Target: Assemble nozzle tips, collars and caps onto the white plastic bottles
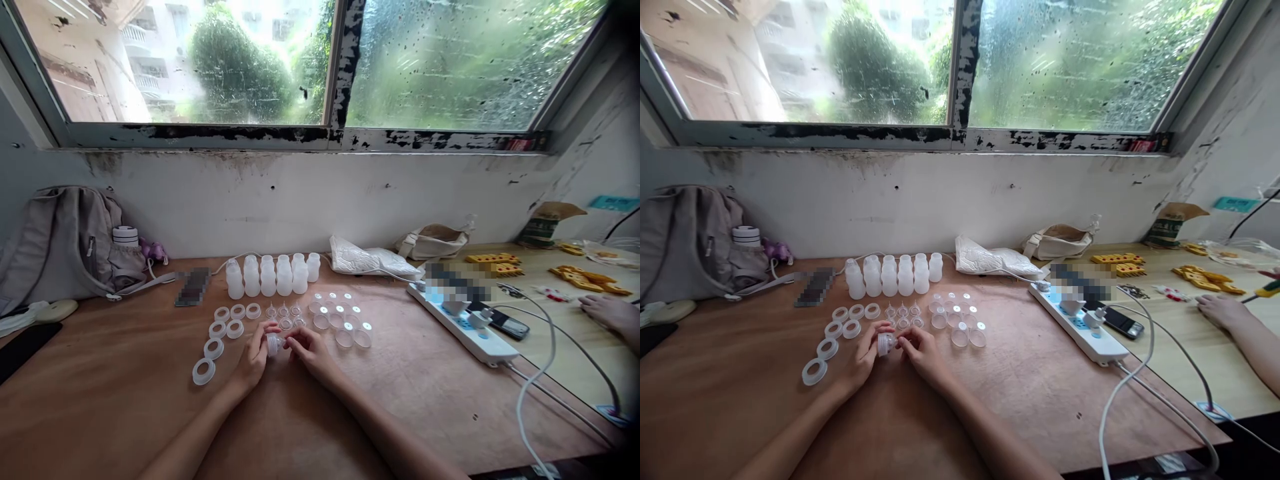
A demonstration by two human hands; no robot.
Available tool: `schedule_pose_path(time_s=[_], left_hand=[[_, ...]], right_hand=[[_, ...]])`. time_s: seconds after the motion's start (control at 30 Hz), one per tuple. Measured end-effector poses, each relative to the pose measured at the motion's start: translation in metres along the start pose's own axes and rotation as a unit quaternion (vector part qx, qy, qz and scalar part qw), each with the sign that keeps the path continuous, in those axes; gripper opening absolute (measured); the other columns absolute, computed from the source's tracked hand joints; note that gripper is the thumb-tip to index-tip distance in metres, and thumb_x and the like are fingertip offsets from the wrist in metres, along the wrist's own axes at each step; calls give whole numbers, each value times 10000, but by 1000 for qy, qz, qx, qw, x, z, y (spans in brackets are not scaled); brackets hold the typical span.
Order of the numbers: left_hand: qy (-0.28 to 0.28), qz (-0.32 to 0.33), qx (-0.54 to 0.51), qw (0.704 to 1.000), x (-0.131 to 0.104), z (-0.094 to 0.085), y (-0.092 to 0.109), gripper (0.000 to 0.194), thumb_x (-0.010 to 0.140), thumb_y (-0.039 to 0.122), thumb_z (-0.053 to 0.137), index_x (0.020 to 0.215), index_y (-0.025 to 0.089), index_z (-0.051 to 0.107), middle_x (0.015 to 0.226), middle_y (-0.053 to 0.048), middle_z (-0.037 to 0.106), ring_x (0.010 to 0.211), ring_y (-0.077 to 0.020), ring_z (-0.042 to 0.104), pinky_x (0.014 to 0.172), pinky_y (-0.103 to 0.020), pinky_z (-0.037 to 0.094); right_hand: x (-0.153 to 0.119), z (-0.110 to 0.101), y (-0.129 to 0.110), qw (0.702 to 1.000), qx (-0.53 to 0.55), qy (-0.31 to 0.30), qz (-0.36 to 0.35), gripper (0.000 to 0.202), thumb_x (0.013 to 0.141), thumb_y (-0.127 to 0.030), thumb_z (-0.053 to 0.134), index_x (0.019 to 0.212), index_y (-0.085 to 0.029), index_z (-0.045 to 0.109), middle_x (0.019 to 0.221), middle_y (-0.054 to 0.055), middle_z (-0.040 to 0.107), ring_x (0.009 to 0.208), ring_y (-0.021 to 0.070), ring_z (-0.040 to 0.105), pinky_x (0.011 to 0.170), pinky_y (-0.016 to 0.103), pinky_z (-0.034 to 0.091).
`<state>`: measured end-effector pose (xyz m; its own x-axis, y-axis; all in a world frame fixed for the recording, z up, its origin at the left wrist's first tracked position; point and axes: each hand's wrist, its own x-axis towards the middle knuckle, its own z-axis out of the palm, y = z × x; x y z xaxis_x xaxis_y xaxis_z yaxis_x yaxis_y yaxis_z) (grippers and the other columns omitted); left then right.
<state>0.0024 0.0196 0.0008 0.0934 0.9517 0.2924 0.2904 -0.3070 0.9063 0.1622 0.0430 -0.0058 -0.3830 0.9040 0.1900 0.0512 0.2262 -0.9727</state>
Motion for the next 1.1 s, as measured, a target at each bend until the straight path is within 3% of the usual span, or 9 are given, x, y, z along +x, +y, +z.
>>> schedule_pose_path(time_s=[0.17,0.37,0.73,0.97,1.1], left_hand=[[-19,-57,-117,991,-1,2,0,301,843,304,309,1054,152,462,1067,-109,557,966,-198,542,738,-291,469],[-21,-38,-98,994,-2,6,3,387,680,303,614,998,162,445,993,-84,558,894,-190,579,753,-299,484],[-46,11,-84,995,0,-8,14,325,674,250,625,961,155,504,971,-83,591,898,-196,585,790,-337,480],[-55,15,-79,995,4,-5,10,331,682,257,626,977,170,504,1004,-76,582,906,-192,578,815,-335,467],[-20,3,-24,1000,13,-8,11,263,745,325,541,952,163,528,958,-70,605,844,-179,599,762,-308,482]], right_hand=[[-1,-1,-6,999,-2,48,-8,231,787,-408,484,771,-177,496,682,-9,574,451,84,541,442,209,429],[-3,-2,-13,999,-18,38,-22,213,785,-361,506,899,-182,514,585,-36,547,473,100,549,470,214,432],[-4,-7,-15,995,-65,56,-52,137,793,-310,511,773,-180,552,554,-22,546,496,104,534,497,210,416],[-3,-7,-14,995,-64,59,-57,153,790,-332,507,777,-185,547,518,-28,540,468,109,527,488,211,404],[-1,-16,-16,991,-28,119,-54,218,808,-380,460,700,-193,486,563,-29,536,420,92,493,437,205,377]])
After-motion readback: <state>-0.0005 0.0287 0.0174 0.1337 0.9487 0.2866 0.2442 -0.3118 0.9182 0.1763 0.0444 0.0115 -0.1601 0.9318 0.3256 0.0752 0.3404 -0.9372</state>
